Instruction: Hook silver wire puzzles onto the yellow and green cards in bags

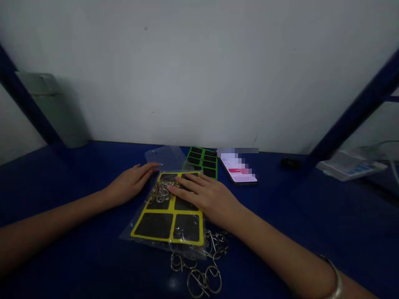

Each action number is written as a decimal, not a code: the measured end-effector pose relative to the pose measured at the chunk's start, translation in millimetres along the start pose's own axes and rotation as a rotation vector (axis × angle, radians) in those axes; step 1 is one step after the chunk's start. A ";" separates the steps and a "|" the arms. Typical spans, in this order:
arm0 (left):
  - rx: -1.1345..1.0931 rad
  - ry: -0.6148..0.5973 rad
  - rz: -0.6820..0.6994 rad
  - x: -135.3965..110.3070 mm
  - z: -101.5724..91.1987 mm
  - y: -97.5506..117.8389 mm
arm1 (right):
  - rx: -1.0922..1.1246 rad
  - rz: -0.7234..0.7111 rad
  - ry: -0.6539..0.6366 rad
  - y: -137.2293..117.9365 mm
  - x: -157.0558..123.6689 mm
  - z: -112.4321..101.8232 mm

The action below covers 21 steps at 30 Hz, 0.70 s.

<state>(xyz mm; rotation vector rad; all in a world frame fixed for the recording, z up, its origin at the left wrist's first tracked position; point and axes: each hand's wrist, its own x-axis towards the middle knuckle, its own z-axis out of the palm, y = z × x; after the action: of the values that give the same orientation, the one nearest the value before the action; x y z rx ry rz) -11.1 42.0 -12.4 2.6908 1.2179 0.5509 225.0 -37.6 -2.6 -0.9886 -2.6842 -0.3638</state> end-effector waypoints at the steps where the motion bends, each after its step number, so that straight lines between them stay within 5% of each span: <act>1: 0.047 0.012 -0.005 -0.4 -1.1 -2.7 | -0.002 0.002 0.022 1.6 -1.1 -1.1; 14: 0.356 -0.006 0.139 -5.9 -7.9 -5.2 | -0.221 0.109 0.051 59.1 -13.8 -7.2; 21: 0.240 0.143 -0.078 -4.3 -6.4 -5.3 | -0.274 0.103 0.021 77.4 -10.4 3.0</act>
<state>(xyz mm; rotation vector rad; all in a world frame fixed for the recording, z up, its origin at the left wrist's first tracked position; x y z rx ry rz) -19.8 42.1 -9.1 2.8233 1.5099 0.6325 283.3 14.2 2.3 -1.1840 -2.5989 -0.7305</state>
